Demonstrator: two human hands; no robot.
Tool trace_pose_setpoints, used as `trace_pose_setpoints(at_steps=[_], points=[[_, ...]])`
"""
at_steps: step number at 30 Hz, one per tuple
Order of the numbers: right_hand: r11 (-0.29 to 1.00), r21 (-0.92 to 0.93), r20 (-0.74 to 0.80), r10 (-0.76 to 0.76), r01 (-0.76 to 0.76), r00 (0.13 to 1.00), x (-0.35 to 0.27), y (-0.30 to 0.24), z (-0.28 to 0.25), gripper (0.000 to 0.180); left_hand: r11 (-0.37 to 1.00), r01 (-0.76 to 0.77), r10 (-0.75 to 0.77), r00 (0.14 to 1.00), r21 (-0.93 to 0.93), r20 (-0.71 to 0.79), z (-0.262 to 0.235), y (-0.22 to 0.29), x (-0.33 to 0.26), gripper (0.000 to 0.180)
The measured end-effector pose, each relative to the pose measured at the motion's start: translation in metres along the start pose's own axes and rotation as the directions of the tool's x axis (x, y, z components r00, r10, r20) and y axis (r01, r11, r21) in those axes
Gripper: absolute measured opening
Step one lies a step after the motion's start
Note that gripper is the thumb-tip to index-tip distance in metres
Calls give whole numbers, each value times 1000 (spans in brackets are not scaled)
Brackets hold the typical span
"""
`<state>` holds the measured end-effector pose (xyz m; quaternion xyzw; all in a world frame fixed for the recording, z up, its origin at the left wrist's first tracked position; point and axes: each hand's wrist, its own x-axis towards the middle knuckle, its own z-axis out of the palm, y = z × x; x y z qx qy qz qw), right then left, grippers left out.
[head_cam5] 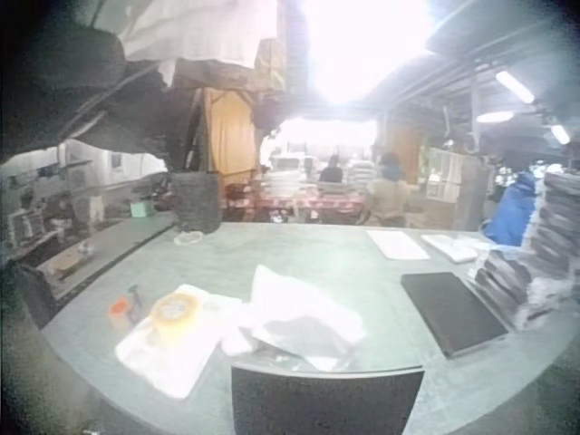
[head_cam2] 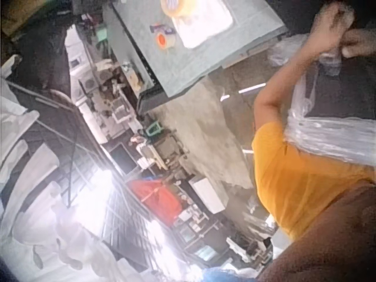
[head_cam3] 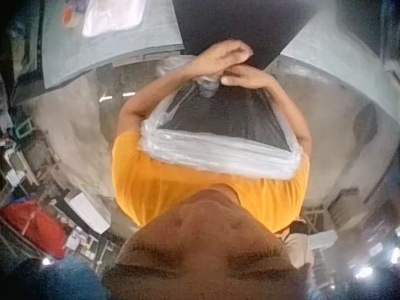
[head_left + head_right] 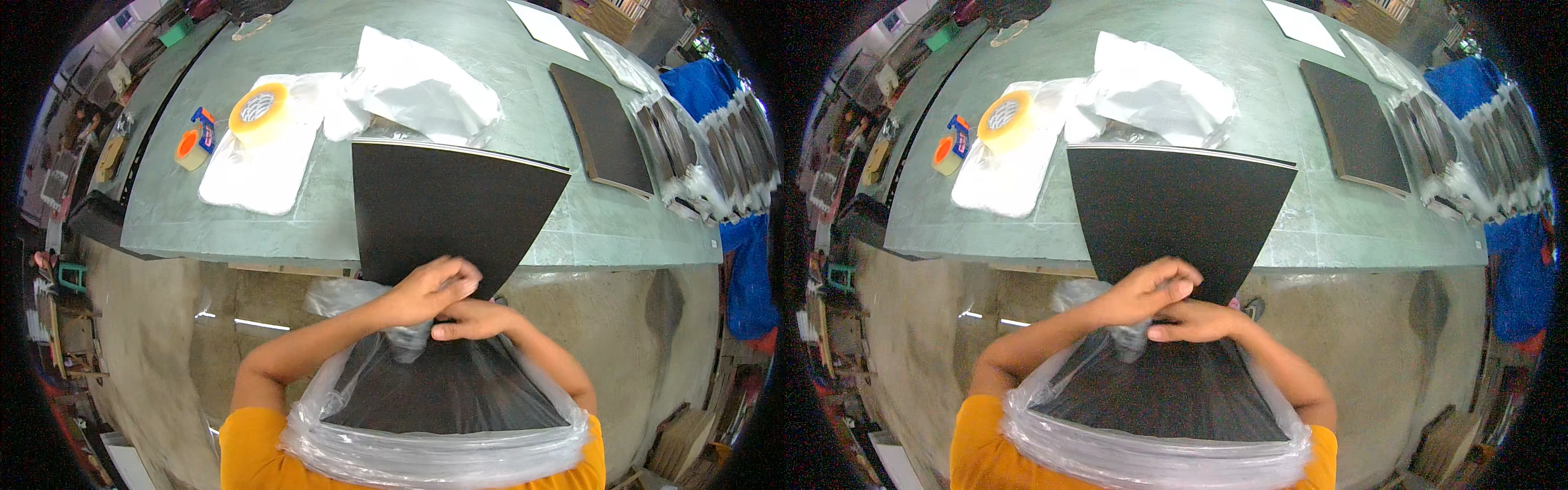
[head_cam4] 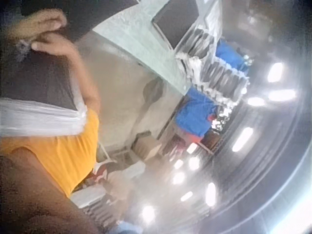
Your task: The person wraps individual black folders in plastic film, smoothing the plastic over the folders by hand.
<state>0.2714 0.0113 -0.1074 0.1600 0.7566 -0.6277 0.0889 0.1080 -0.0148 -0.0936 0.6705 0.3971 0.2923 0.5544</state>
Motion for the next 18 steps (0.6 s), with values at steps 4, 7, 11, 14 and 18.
trace_pose_setpoints(at_steps=[4,7,11,14,18], points=[[898,362,-524,-25,249,851,3,-43,-9,34,926,-253,218,965,-282,-148,-44,53,7,48],[812,463,-588,-19,356,808,-6,-48,-12,28,906,-72,35,995,-417,-95,-51,37,-8,34],[947,291,-427,4,133,904,-16,-16,-3,35,967,16,-104,937,-256,-334,-50,21,-18,24],[998,66,-259,0,17,966,-27,-6,2,43,982,158,-188,891,-108,-412,-57,21,-15,19],[767,579,-465,31,277,885,-43,-12,-9,31,981,39,-121,889,-190,-441,-52,16,-19,18]])
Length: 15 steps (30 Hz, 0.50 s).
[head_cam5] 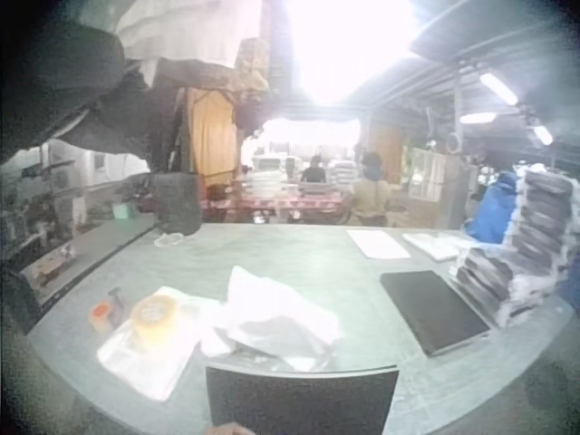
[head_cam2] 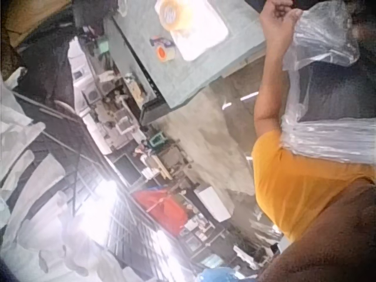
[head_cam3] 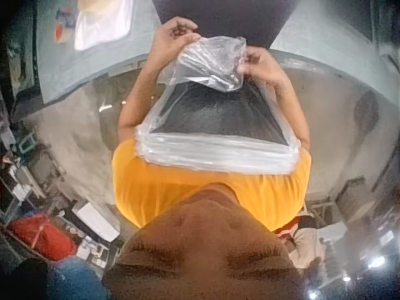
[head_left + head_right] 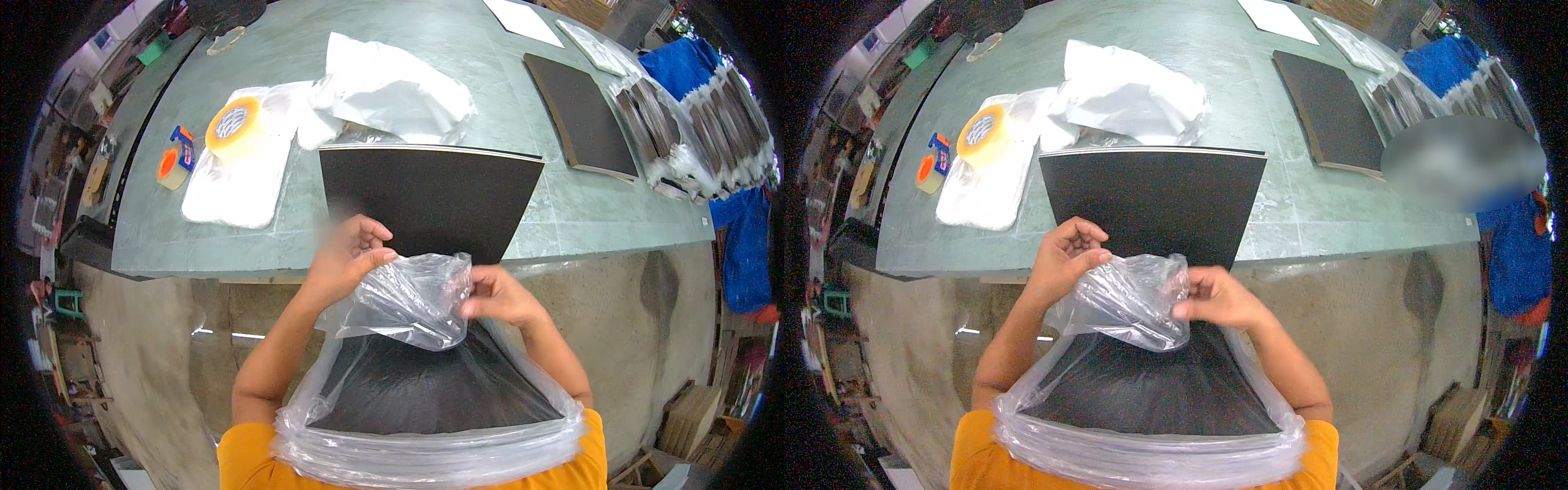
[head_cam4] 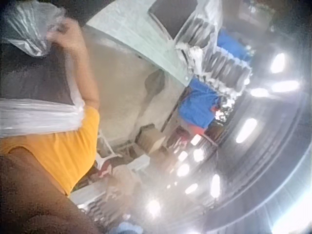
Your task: The person wraps individual black folders in plastic film, smoothing the plastic over the folders by hand.
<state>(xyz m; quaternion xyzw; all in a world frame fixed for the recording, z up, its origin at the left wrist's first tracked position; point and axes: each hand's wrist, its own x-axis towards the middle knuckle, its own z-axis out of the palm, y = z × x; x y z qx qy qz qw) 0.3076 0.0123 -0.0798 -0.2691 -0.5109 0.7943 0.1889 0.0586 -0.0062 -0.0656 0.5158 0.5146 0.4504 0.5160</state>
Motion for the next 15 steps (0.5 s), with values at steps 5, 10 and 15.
trace_pose_setpoints(at_steps=[5,10,15], points=[[995,-97,-197,-42,23,979,3,-9,-8,22,994,-90,91,996,60,-13,-6,-7,0,19],[974,-42,-313,-226,225,922,7,-14,9,17,995,-82,86,994,62,-73,-9,0,-1,16],[918,-390,-6,74,-71,997,7,-2,3,26,994,-99,103,991,50,-85,-7,-3,-1,15]])
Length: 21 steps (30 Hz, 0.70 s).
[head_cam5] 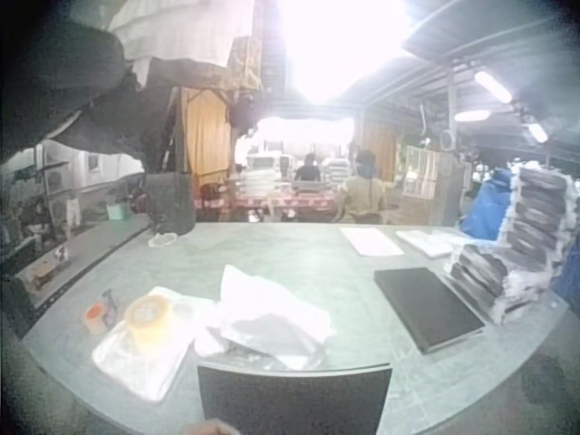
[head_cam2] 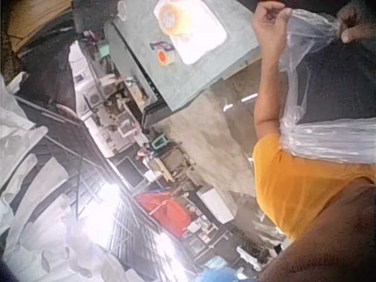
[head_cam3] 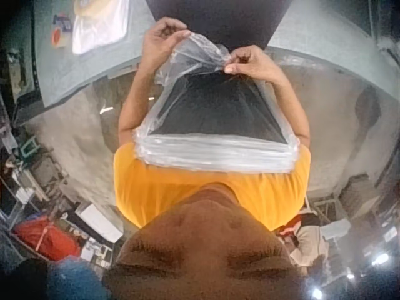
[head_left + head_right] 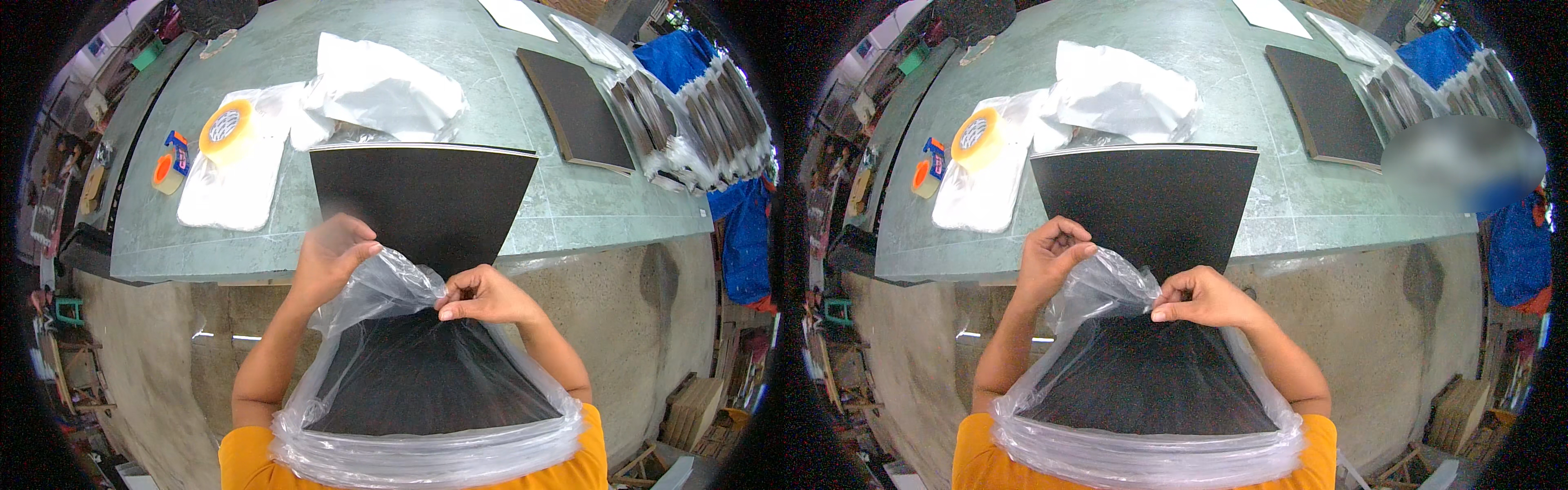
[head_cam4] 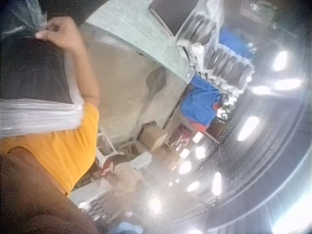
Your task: The person wraps individual black folders in plastic film, smoothing the plastic over the folders by hand.
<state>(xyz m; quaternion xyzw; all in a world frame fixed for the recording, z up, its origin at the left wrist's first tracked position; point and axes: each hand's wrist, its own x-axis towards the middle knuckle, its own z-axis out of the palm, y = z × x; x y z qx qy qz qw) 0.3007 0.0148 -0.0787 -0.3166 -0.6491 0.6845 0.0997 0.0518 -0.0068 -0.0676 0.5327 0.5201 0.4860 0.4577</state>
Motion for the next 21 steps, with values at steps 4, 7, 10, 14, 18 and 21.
trace_pose_setpoints(at_steps=[4,7,10,14,18,21], points=[[846,-530,-344,-278,59,897,9,-13,1,39,1000,11,-11,1000,3,6,-3,0,-2,14],[843,-430,-287,-467,323,836,20,-3,5,35,1000,9,-9,1000,8,8,-3,0,-1,15],[961,-4,-304,-264,276,915,26,10,2,33,1000,13,-14,1000,23,21,-3,-2,0,16],[980,192,-148,-21,49,989,19,-1,-2,40,999,43,-44,997,-23,-56,-8,-6,1,16],[943,-152,-303,-331,297,894,32,15,9,47,981,73,-81,996,-178,-35,-7,-2,2,16],[969,236,-184,-23,67,983,35,21,17,39,981,69,-76,996,-181,-35,-10,-3,1,17]])
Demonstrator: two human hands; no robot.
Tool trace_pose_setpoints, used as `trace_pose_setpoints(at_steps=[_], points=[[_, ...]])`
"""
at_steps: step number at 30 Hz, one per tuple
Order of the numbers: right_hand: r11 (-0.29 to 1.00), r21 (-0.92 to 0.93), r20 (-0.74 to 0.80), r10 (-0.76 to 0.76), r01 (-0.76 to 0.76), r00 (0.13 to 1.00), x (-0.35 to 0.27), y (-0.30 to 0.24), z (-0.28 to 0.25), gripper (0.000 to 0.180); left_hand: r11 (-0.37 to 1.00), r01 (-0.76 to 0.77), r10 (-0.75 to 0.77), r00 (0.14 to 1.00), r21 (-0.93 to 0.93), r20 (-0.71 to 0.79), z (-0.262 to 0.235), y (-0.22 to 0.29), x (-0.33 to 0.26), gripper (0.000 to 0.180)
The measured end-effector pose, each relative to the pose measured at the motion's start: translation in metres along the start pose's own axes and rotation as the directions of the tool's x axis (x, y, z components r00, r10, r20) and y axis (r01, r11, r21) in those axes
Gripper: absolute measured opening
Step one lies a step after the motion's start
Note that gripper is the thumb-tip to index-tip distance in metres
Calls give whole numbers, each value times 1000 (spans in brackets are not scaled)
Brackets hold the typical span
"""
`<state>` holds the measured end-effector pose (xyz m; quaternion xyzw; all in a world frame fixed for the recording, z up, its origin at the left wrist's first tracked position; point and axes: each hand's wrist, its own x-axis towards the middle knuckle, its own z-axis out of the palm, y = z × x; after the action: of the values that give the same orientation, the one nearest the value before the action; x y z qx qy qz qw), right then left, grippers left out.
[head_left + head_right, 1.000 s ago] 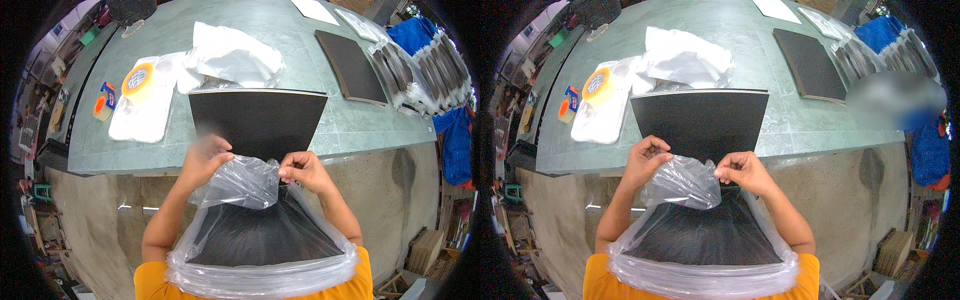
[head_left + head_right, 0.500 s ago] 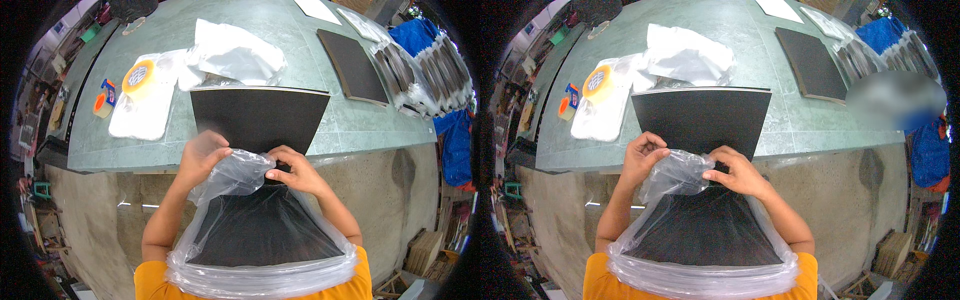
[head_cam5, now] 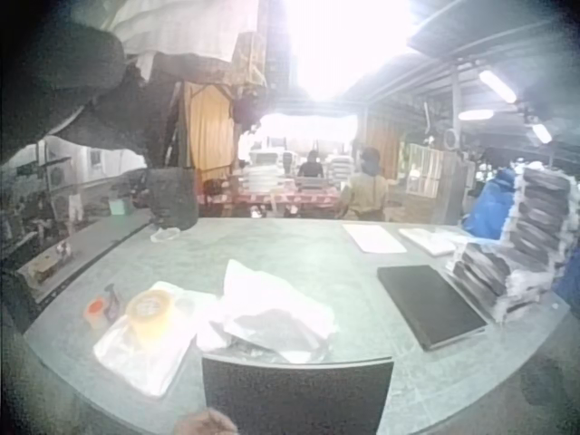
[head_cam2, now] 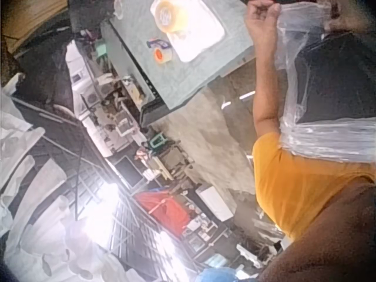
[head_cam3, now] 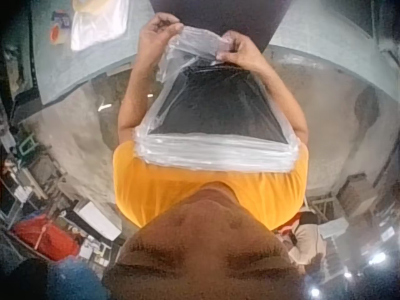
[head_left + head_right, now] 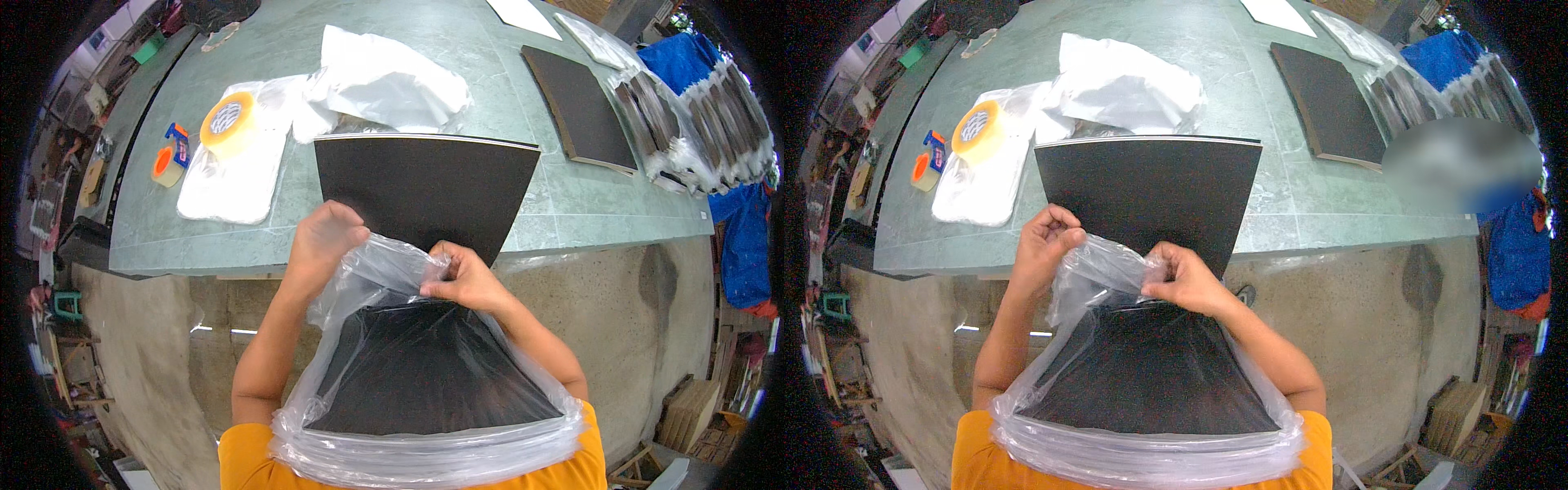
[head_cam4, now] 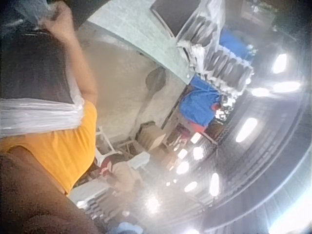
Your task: The person wraps individual black folders in plastic film, smoothing the plastic over the folders by hand.
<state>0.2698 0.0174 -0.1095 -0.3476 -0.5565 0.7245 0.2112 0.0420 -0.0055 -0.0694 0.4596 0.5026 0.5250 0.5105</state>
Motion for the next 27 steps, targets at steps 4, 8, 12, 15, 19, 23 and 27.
trace_pose_setpoints(at_steps=[4,8,12,15,19,23,27], points=[[993,-120,203,36,-11,979,-14,-14,-3,18,1000,-6,6,1000,15,-10,-2,1,-1,17],[971,226,-63,-64,77,996,-12,-27,-1,13,961,36,-32,999,275,-18,-1,9,-3,15],[922,358,-71,-133,149,989,-16,-36,-1,15,748,-294,222,956,595,193,12,37,-8,15],[934,316,-46,-160,166,986,-4,-39,11,16,961,-39,-73,919,272,388,46,50,-18,21],[785,607,-115,-67,124,991,-21,-39,-8,11,947,-1,-73,973,320,221,14,17,-18,24],[862,495,-51,-93,107,994,-37,-43,-21,14,941,100,-43,983,323,-180,-23,40,-5,21],[852,496,-68,-150,164,986,-16,-38,5,20,988,-17,-38,937,153,347,45,54,-21,16]])
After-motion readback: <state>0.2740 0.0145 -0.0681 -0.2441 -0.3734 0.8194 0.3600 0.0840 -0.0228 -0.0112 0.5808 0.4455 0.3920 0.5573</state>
